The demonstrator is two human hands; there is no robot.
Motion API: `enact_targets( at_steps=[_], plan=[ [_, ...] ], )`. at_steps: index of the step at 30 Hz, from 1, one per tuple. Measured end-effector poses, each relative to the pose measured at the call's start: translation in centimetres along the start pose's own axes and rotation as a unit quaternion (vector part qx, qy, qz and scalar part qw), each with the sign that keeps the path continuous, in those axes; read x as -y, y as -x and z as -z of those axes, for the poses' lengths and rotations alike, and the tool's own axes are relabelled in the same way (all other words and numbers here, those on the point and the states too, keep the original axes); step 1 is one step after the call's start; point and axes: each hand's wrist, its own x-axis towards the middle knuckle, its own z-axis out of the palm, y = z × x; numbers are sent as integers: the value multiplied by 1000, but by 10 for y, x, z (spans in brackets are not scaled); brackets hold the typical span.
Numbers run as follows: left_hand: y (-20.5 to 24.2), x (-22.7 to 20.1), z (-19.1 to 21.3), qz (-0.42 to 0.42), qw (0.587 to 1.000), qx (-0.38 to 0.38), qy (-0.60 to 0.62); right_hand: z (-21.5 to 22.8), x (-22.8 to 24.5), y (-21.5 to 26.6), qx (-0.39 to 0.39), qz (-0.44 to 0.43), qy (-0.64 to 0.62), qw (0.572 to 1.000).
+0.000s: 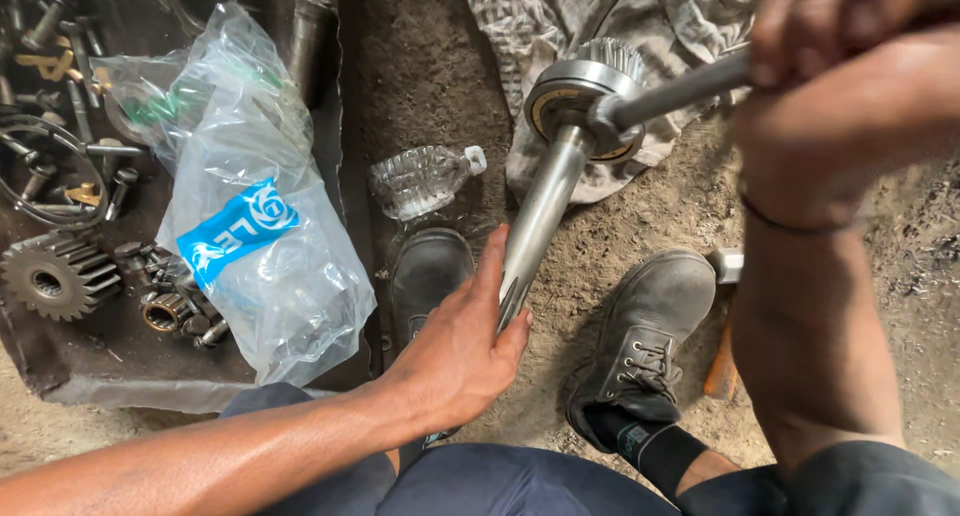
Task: The person assembles mechanical parts by hand, using a hammer and screwdriver to fit a bearing onto a shaft. They manipulate gears, bolts, and a metal ring, tapping components into place and adjusting their alignment.
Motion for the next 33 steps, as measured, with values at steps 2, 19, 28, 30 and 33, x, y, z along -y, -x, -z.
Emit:
enact_targets(
  at_steps=[2, 19, 28, 30, 33],
  plan=[
    [-1, 0, 1, -21, 1000, -7, 5, 4, 18, -2, 21, -18, 9, 1000],
    [2, -5, 3, 8, 1000, 22, 10, -5, 47, 2, 63, -34, 11, 997],
    [2, -13, 5, 0, 1000, 6, 7, -13, 31, -1, 25, 4, 0, 1000],
    [4, -11, 1, 9, 1000, 13, 16, -8, 40, 4, 35, -11, -1, 999],
    [2, -13, 2, 16, 1000, 17, 19, -9, 40, 1, 36, 6, 0, 999]
  ],
)
